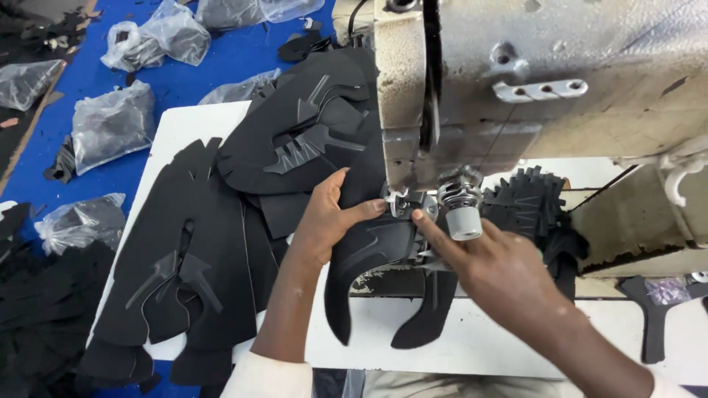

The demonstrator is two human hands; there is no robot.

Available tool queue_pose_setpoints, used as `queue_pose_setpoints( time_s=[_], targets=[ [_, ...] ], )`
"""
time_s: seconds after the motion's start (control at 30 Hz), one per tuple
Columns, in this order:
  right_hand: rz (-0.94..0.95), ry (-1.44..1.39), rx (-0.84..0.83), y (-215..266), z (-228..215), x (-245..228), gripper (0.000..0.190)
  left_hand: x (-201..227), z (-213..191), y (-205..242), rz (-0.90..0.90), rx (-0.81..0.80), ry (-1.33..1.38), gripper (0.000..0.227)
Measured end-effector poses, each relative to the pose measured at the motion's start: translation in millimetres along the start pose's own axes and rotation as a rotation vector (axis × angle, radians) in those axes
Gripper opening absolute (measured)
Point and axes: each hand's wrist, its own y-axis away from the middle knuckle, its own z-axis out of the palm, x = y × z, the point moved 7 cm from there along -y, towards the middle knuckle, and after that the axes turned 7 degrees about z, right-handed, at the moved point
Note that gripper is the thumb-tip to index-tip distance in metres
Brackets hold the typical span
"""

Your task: The person uses a sewing machine to stitch black shoe sole parts. They guide the material under the needle, sew along the edges, and then remove the finished pieces to place them on a pile.

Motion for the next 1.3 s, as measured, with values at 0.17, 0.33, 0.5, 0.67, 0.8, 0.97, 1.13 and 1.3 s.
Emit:
queue_pose_setpoints(
  time_s=[0.17, 0.33, 0.5, 0.67, 0.8, 0.97, 1.13, 1.3],
  targets=[
    [0.084, -0.004, -0.195, -9.7, -2.7, -2.6, 0.097, -5.4, 0.5, -0.6, -0.041, -0.015, 0.013, 0.06],
    [0.113, 0.022, -0.21, -16.3, -5.6, 3.2, 0.098, -13.5, 0.4, 8.3, 0.023, 0.047, 0.025, 0.062],
    [0.144, -0.009, -0.211, -18.6, -1.1, 6.6, 0.095, -2.0, -3.1, 11.7, -0.085, 0.176, -0.06, 0.088],
    [0.164, -0.047, -0.214, -18.4, 1.4, 2.6, 0.098, -30.5, -19.9, 4.2, -0.051, 0.173, -0.11, 0.103],
    [0.17, -0.025, -0.249, -20.1, 4.0, 2.1, 0.098, -37.1, -25.9, -0.2, -0.023, 0.189, -0.175, 0.102],
    [0.142, -0.05, -0.167, -16.2, 9.6, 2.5, 0.099, -13.9, -15.7, 1.1, 0.003, 0.121, -0.077, 0.089],
    [0.139, -0.037, -0.18, -18.4, 1.1, -0.9, 0.102, -3.4, -12.6, -3.6, 0.006, 0.078, -0.06, 0.076],
    [0.174, -0.059, -0.225, -14.6, -1.7, -1.0, 0.102, 13.0, -7.6, -5.0, 0.052, -0.012, -0.039, 0.076]
  ],
)
